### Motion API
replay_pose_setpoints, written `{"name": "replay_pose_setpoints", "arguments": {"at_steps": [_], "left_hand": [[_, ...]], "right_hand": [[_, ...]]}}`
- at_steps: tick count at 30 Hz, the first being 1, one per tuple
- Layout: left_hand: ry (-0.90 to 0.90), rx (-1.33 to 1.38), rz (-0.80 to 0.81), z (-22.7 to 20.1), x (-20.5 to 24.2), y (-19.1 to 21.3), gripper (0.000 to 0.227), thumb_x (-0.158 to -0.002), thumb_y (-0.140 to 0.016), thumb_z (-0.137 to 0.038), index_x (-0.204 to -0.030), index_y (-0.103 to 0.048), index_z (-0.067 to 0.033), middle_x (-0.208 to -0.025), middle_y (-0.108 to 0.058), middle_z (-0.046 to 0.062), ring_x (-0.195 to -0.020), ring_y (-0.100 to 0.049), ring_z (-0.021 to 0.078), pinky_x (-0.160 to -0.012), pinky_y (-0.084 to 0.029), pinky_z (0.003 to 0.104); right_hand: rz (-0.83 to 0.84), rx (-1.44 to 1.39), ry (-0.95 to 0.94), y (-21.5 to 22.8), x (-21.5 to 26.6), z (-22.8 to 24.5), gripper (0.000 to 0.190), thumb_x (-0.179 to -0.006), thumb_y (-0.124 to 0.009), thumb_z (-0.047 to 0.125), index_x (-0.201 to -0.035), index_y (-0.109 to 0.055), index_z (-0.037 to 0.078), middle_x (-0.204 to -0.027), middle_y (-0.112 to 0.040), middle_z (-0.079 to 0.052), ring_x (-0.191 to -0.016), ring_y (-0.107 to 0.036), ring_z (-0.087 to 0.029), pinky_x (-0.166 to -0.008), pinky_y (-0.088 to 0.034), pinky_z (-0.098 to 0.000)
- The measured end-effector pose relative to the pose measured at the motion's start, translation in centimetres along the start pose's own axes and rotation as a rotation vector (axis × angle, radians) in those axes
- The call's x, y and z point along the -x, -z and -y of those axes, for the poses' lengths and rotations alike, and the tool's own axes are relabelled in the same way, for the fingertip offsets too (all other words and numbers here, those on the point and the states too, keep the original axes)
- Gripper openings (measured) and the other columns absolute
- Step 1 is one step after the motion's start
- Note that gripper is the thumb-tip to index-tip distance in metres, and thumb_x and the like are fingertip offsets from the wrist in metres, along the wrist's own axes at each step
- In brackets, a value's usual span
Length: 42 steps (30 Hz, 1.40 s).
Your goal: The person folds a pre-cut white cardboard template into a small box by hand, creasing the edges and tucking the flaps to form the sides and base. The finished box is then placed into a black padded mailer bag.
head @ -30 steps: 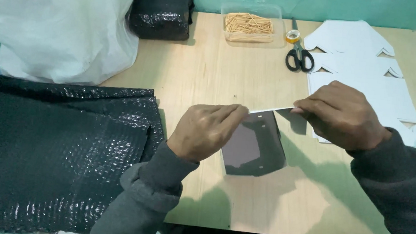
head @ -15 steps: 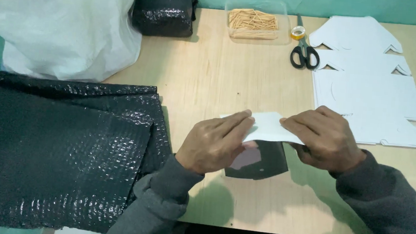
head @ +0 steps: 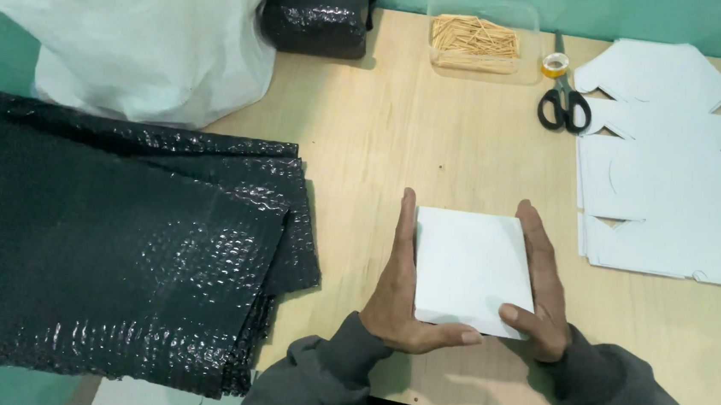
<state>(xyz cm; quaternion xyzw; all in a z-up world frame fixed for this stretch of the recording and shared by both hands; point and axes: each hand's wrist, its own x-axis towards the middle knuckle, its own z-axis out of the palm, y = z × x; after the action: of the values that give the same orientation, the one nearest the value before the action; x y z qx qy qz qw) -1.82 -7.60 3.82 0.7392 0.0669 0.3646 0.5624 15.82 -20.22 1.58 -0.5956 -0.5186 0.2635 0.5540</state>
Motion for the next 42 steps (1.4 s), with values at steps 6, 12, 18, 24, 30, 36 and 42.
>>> {"name": "replay_pose_setpoints", "arguments": {"at_steps": [6,12,18,24,30,36,42], "left_hand": [[0.155,-0.047,0.062,1.0,2.6,1.1,0.148,-0.07,-0.083,-0.051,-0.153,0.032,-0.0057,-0.17,0.025,0.024,-0.163,0.002,0.0435,-0.129,-0.017,0.057],[0.192,0.011,-0.021,1.8,3.2,0.7,0.133,-0.085,-0.081,-0.031,-0.154,0.029,-0.0045,-0.172,0.017,0.022,-0.161,0.014,0.0389,-0.128,-0.007,0.061],[0.224,0.1,-0.028,1.8,3.4,0.5,0.12,-0.083,-0.067,-0.025,-0.155,0.027,-0.0046,-0.171,0.015,0.028,-0.161,-0.001,0.0458,-0.128,-0.006,0.059],[0.283,0.001,0.069,1.1,2.9,0.9,0.116,-0.073,-0.064,-0.019,-0.158,0.011,0.0055,-0.171,0.003,0.028,-0.161,0.0,0.0418,-0.13,-0.007,0.05],[0.459,0.041,-0.056,-1.2,-1.5,2.9,0.124,-0.077,-0.073,-0.048,-0.16,0.008,-0.0024,-0.171,0.002,0.028,-0.159,-0.008,0.0429,-0.124,-0.018,0.057],[0.602,0.029,-0.073,-1.0,-5.5,4.2,0.054,-0.091,-0.059,-0.047,-0.128,-0.068,-0.0096,-0.122,-0.075,0.005,-0.113,-0.07,0.0179,-0.093,-0.058,0.033],[0.745,0.114,-0.171,0.3,-4.9,3.3,0.042,-0.094,-0.062,-0.051,-0.075,-0.046,-0.0167,-0.074,-0.042,-0.005,-0.071,-0.042,0.012,-0.068,-0.035,0.028]], "right_hand": [[0.483,0.447,0.207,3.9,-2.9,3.8,0.134,-0.064,-0.082,0.057,-0.163,-0.003,0.012,-0.172,0.006,-0.028,-0.16,-0.003,-0.049,-0.121,-0.013,-0.0719],[0.545,0.851,0.208,5.6,-4.9,4.4,0.111,-0.069,-0.081,0.063,-0.155,-0.038,0.008,-0.158,-0.043,-0.025,-0.142,-0.047,-0.04,-0.107,-0.046,-0.0524],[0.127,0.547,-0.355,8.7,-9.5,2.8,0.055,-0.085,-0.058,0.052,-0.109,-0.074,0.005,-0.101,-0.076,-0.011,-0.09,-0.069,-0.026,-0.078,-0.053,-0.0374],[-0.134,0.04,-0.737,8.3,-11.2,3.2,0.059,-0.104,-0.042,0.052,-0.109,-0.064,-0.002,-0.106,-0.07,-0.02,-0.09,-0.064,-0.036,-0.082,-0.047,-0.0464],[0.17,0.4,-0.366,7.9,-10.6,4.2,0.036,-0.095,-0.062,0.03,-0.116,-0.079,0.007,-0.115,-0.077,0.0,-0.102,-0.066,-0.013,-0.083,-0.054,-0.0306],[0.251,0.256,-0.686,8.3,-10.7,5.9,0.039,-0.092,-0.064,0.038,-0.095,-0.08,0.002,-0.093,-0.076,-0.007,-0.085,-0.069,-0.023,-0.079,-0.052,-0.0356],[0.116,-0.463,-0.892,8.7,-10.8,-1.3,0.048,-0.098,-0.054,0.042,-0.125,-0.062,0.003,-0.112,-0.07,-0.015,-0.091,-0.067,-0.033,-0.078,-0.053,-0.0451]]}}
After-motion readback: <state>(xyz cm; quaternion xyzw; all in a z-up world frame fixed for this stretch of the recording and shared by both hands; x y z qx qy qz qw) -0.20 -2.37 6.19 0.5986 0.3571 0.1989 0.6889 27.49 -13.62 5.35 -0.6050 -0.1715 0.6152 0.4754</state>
